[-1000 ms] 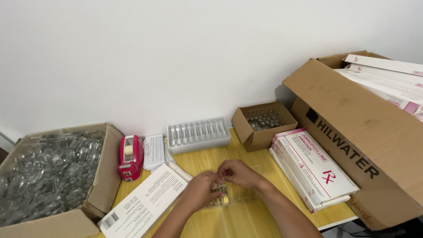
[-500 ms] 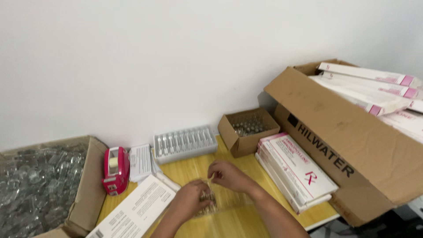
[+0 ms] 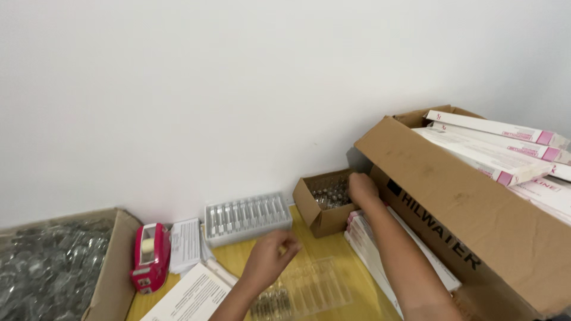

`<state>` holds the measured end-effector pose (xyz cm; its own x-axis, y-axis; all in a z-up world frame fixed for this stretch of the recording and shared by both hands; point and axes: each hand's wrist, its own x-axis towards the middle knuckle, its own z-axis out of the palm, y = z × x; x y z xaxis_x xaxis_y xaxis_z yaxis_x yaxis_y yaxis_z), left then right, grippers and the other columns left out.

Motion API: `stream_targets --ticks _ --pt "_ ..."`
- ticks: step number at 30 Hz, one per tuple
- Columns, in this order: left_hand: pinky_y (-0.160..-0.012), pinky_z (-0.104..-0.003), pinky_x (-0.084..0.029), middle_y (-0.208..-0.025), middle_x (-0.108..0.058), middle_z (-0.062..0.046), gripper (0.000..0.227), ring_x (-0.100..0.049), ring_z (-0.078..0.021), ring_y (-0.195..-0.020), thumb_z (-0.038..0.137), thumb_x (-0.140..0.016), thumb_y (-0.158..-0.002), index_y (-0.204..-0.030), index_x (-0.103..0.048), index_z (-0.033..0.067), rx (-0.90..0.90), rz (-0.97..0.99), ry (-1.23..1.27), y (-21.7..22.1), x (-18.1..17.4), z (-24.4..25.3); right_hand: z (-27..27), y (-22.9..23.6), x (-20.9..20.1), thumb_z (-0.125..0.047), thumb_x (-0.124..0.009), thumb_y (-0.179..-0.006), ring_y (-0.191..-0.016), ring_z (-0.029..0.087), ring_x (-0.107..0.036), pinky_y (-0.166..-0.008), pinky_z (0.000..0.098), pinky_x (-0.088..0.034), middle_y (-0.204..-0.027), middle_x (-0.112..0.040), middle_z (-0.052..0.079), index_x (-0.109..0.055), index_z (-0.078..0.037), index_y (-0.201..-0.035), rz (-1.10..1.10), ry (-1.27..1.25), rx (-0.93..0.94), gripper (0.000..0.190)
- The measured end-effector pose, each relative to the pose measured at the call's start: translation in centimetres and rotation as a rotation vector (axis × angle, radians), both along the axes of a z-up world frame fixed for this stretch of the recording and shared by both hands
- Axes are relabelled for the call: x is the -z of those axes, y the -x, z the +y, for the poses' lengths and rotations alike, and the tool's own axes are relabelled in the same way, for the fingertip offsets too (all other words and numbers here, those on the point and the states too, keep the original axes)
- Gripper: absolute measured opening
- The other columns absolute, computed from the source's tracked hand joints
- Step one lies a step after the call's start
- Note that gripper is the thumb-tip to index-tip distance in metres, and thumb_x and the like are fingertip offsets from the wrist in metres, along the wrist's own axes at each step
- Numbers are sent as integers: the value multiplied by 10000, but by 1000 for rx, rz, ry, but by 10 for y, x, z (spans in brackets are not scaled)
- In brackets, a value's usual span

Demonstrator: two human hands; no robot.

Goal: The person places small vials into a clear plastic tray, then inserts a paper label into a white box and closes it. The person repeats the process with a second tray and box.

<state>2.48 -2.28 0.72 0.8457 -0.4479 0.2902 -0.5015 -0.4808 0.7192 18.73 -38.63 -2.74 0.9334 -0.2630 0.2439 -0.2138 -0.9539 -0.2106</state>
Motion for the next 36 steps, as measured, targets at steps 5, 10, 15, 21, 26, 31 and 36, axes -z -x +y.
stream_targets --ticks 5,10,15,21,26,31,36 --pt "-830 -475 -528 -929 -710 -155 145 -667 -366 -944 157 -737 -858 -899 -701 24 55 -343 78 -91 -13 -93 -14 -8 3 -105 -794 -742 -912 373 -734 -824 447 -583 -930 -748 209 -759 -36 -850 -27 -219 -116 133" --pt "-835 -476 -583 -1044 -713 -194 128 -697 -388 -1001 9 -687 -825 -933 -750 39 -20 -307 -341 -165 2 -185 -18 3 7 -92 -764 -769 -819 360 -730 -758 441 -578 -850 -733 190 -709 -40 -821 -113 -249 -216 92" --pt "-802 -450 -612 -1008 -742 -219 123 -732 -370 -953 31 -660 -885 -939 -769 16 -48 -237 -442 -187 22 -219 -12 10 2 -63 -760 -752 -867 386 -704 -762 457 -560 -873 -725 197 -692 -32 -850 -183 -219 -255 123" --pt "-785 -456 -608 -976 -734 -216 90 -732 -373 -931 46 -661 -874 -886 -747 23 -99 -327 -367 -173 13 -206 -3 20 -8 -86 -733 -817 -876 391 -710 -772 463 -560 -895 -723 200 -678 -38 -913 -174 -290 -206 120" --pt "-787 -490 -587 -948 -727 -220 101 -722 -392 -918 51 -636 -872 -863 -736 45 -97 -319 -248 -165 9 -187 -1 23 -9 -107 -758 -804 -884 403 -702 -775 477 -554 -879 -725 203 -670 -36 -918 -185 -244 -232 161" --pt "-778 -508 -570 -925 -717 -233 135 -709 -409 -897 111 -617 -929 -873 -723 48 -22 -296 -209 -178 19 -183 -5 13 1 -126 -778 -783 -890 412 -692 -776 501 -548 -886 -722 206 -680 -44 -886 -122 -85 -281 165" --pt "-773 -514 -573 -914 -727 -221 113 -718 -397 -875 113 -620 -900 -856 -707 56 6 -353 -163 -184 18 -176 -6 16 -24 -112 -765 -762 -880 409 -703 -771 496 -561 -899 -723 207 -667 -45 -926 -131 -74 -343 202"
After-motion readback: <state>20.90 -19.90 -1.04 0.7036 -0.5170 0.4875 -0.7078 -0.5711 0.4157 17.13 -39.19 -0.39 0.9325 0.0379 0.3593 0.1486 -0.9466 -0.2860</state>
